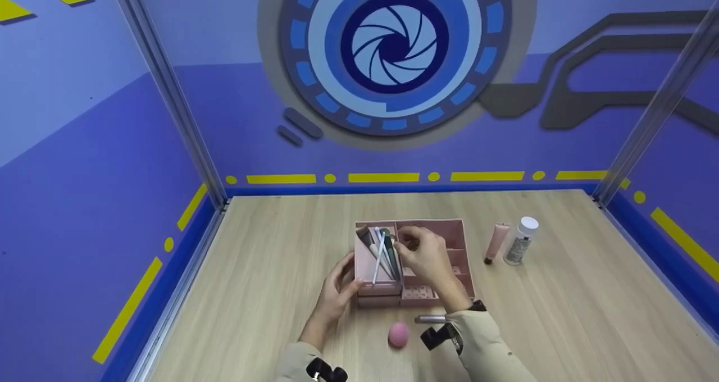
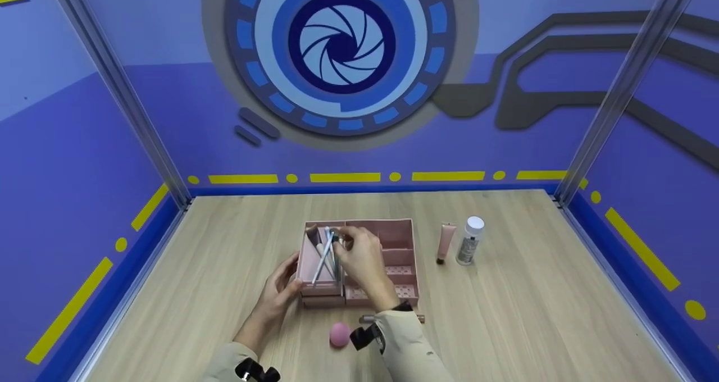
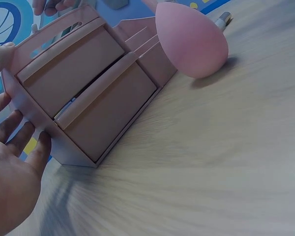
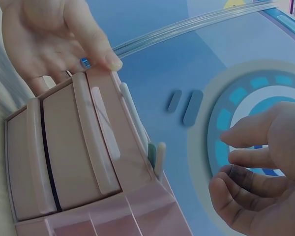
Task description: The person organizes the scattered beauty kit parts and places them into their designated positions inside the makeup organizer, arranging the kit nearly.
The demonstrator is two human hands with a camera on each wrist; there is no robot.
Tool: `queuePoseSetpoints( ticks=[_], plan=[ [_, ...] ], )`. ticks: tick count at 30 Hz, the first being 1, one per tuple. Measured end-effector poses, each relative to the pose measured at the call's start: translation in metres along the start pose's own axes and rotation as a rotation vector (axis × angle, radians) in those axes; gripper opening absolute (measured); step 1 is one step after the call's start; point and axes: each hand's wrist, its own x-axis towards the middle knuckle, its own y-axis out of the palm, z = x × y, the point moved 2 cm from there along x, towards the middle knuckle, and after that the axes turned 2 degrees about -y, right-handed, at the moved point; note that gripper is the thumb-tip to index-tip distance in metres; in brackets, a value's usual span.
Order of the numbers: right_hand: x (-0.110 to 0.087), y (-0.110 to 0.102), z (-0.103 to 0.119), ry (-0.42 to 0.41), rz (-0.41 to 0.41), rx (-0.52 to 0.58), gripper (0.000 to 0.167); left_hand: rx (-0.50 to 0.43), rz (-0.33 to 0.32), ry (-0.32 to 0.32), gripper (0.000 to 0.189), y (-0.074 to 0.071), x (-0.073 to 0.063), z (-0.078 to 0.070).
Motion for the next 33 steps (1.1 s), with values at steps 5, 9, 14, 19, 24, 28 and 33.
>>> queuePoseSetpoints(
  ticks=[5,9,14,19,24,28,33],
  plan=[
    [-0.005,-0.006,-0.005,-0.018,-0.009,-0.008,0.019,-0.03,0.001,-0.052,0.063,0.0,-0.001,0.001],
    [-0.008,-0.01,-0.009,-0.026,-0.016,-0.006,0.02,-0.085,0.005,-0.1,0.065,0.001,-0.002,0.003],
    [-0.011,-0.014,-0.013,-0.029,-0.015,-0.003,0.019,-0.107,-0.006,-0.086,0.066,0.001,-0.002,0.003],
    [-0.012,-0.016,-0.019,-0.023,-0.027,0.006,0.019,-0.1,-0.011,-0.1,0.066,0.002,-0.002,0.002],
    [-0.015,-0.02,-0.023,-0.013,-0.029,0.011,0.016,-0.075,-0.015,-0.088,0.065,0.001,-0.001,0.003],
    [-0.019,-0.023,-0.027,0.005,-0.03,-0.011,0.015,-0.059,-0.022,-0.081,0.064,0.001,-0.001,0.003],
    [-0.024,-0.026,-0.033,0.024,-0.022,-0.041,0.018,-0.062,-0.028,-0.08,0.064,0.002,-0.001,0.003]
  ],
)
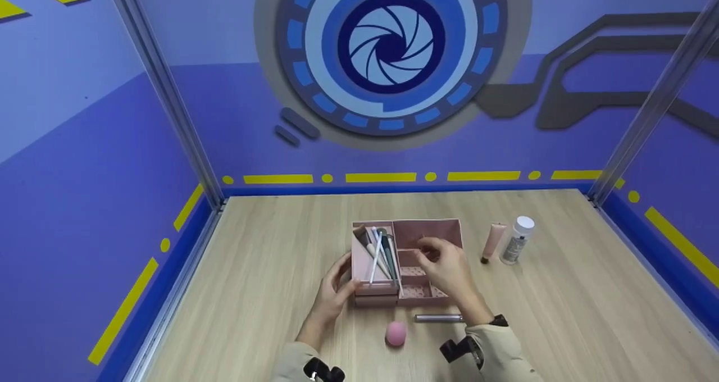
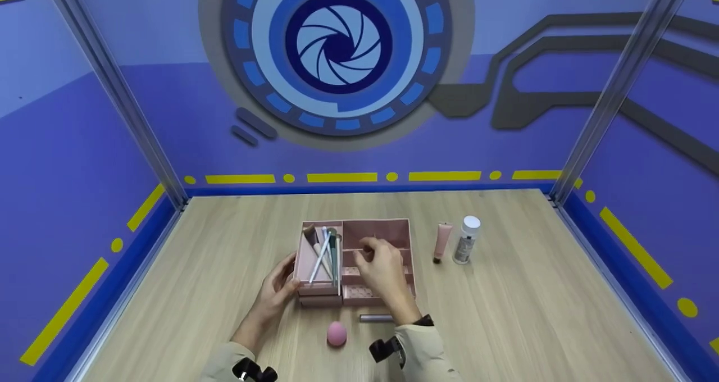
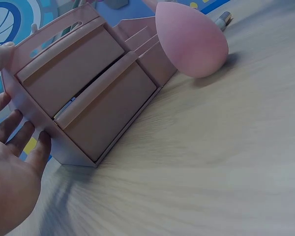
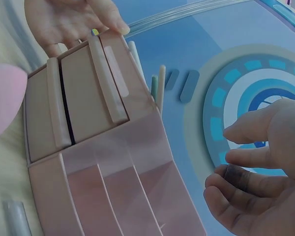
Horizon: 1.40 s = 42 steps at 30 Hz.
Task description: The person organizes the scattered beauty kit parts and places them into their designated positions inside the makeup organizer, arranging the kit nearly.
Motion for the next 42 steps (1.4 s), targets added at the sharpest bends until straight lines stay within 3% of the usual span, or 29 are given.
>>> queuePoseSetpoints(
  ticks=[15,21,30,37,42],
  plan=[
    [-0.015,-0.009,-0.012,0.06,0.036,0.012,0.019,0.002,0.009,-0.017,0.064,0.0,-0.001,0.0],
    [-0.02,-0.011,-0.015,0.057,0.05,0.027,0.022,0.024,0.016,0.036,0.062,0.0,0.0,-0.002],
    [-0.028,-0.012,-0.022,0.066,0.049,0.036,0.018,0.018,0.003,0.029,0.064,0.0,0.001,-0.001],
    [-0.032,-0.011,-0.028,0.072,0.049,0.056,0.013,0.015,0.041,0.097,0.06,-0.001,0.001,0.0],
    [-0.035,-0.011,-0.03,0.089,0.061,0.072,0.014,0.024,0.049,0.113,0.06,-0.002,0.001,0.0]
  ],
)
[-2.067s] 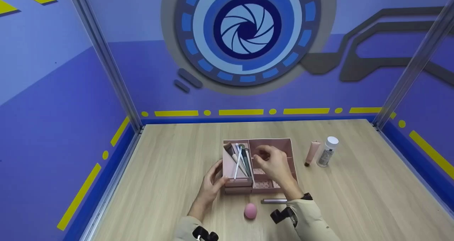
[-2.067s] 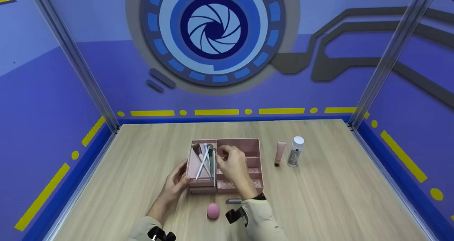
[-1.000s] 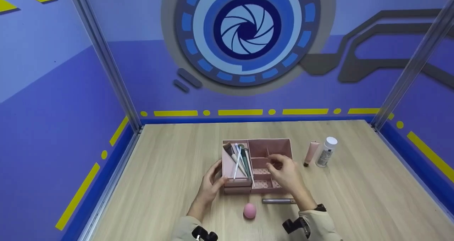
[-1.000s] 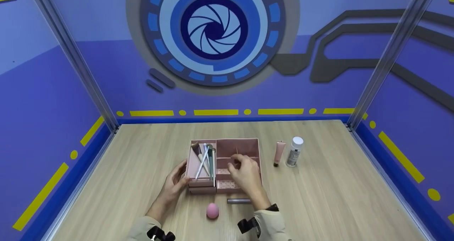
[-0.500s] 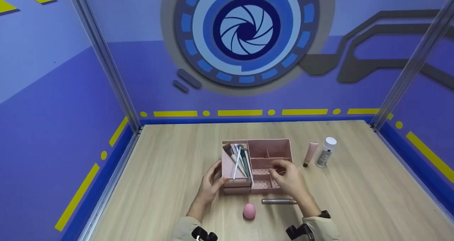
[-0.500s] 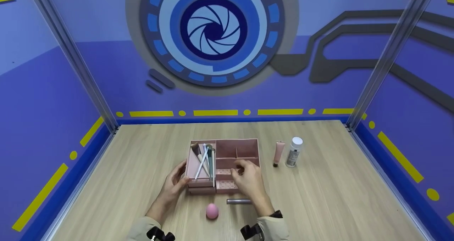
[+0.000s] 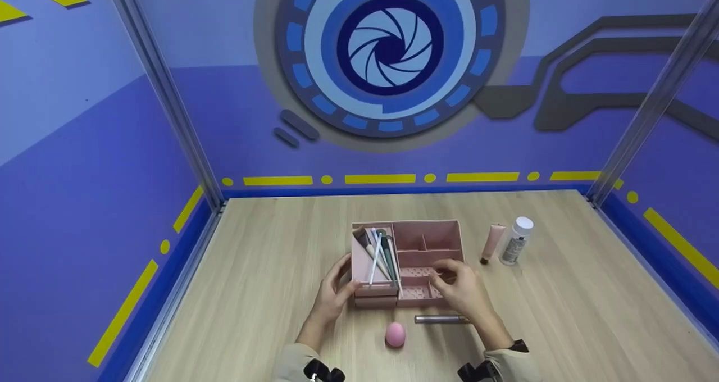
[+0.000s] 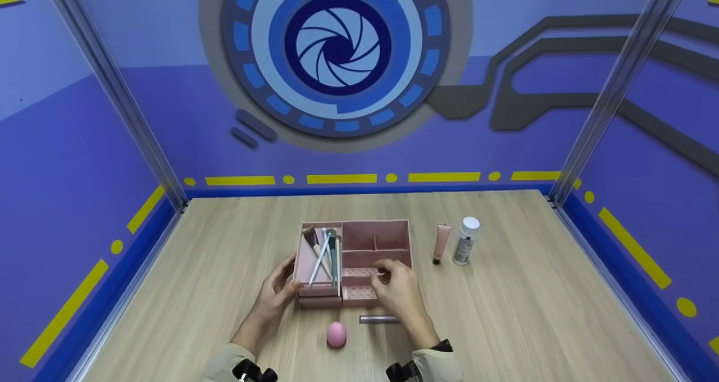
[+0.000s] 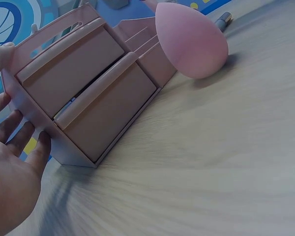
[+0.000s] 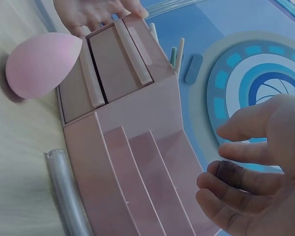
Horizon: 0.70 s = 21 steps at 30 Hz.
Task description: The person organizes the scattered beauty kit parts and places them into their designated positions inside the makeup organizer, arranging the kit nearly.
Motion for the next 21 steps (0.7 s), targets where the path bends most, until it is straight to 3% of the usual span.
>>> queuePoseSetpoints(
  ticks=[13,21],
  plan=[
    [-0.006,-0.005,-0.009,-0.021,0.011,-0.065,0.019,-0.017,-0.013,-0.072,0.063,0.0,-0.001,0.001],
    [-0.01,-0.005,-0.013,-0.028,0.014,-0.065,0.02,-0.018,-0.023,-0.055,0.062,0.001,-0.001,0.001]
  ],
)
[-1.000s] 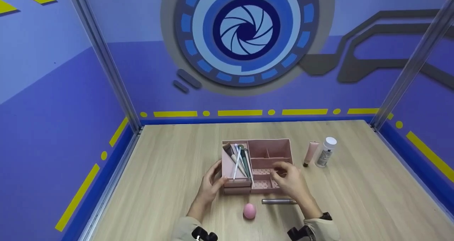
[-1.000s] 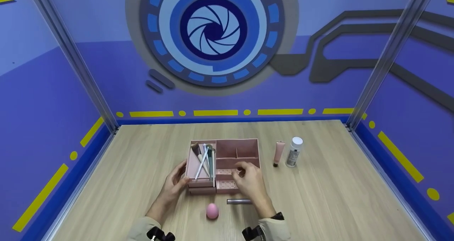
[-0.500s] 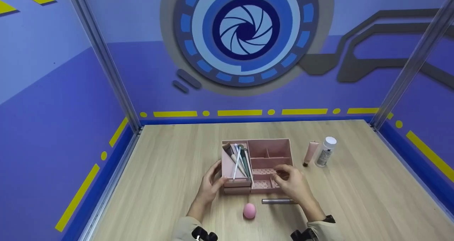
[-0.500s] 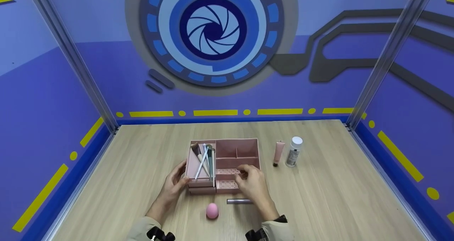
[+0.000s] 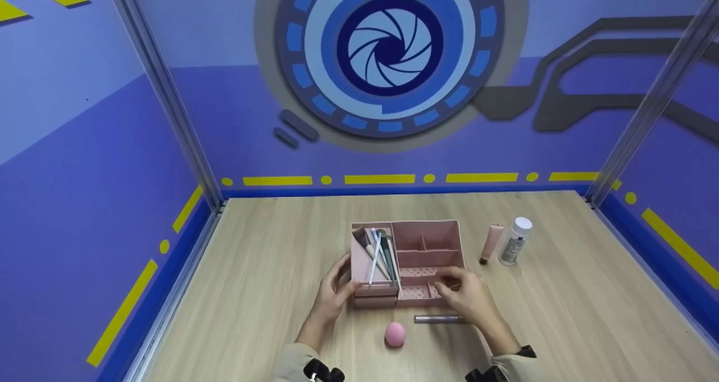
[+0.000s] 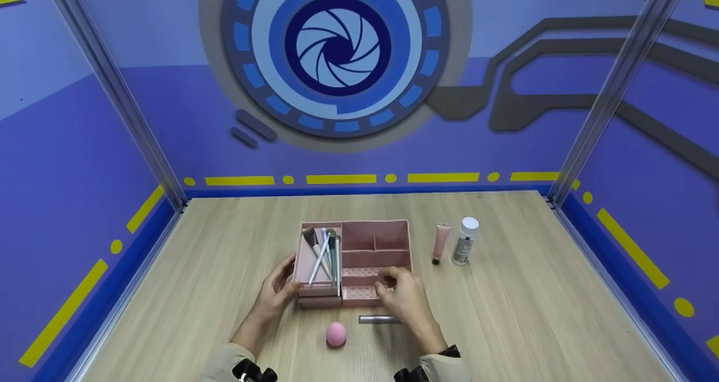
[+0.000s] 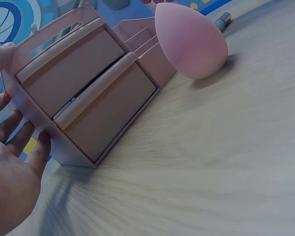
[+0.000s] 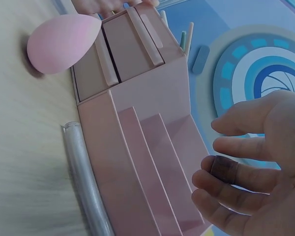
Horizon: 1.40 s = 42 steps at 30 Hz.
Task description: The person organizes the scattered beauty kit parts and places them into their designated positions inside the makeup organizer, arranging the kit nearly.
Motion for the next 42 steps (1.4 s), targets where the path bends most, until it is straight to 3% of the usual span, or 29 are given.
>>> queuePoseSetpoints(
  ticks=[7,17,26,34,42],
  plan=[
    [-0.001,0.001,-0.004,0.017,0.022,0.028,0.019,0.04,-0.005,0.007,0.063,0.001,0.0,-0.002],
    [-0.003,0.003,-0.01,0.042,0.061,0.008,0.016,-0.004,-0.012,-0.036,0.064,0.0,-0.001,-0.001],
    [-0.004,0.005,-0.014,0.049,0.068,-0.004,0.015,0.001,-0.013,-0.021,0.063,0.0,0.0,0.0],
    [-0.005,0.007,-0.016,0.062,0.078,-0.022,0.014,-0.017,-0.013,-0.084,0.065,0.0,-0.002,-0.002],
    [-0.005,0.011,-0.017,0.06,0.093,-0.016,0.017,-0.025,0.003,-0.045,0.064,0.001,0.0,-0.002]
  ],
)
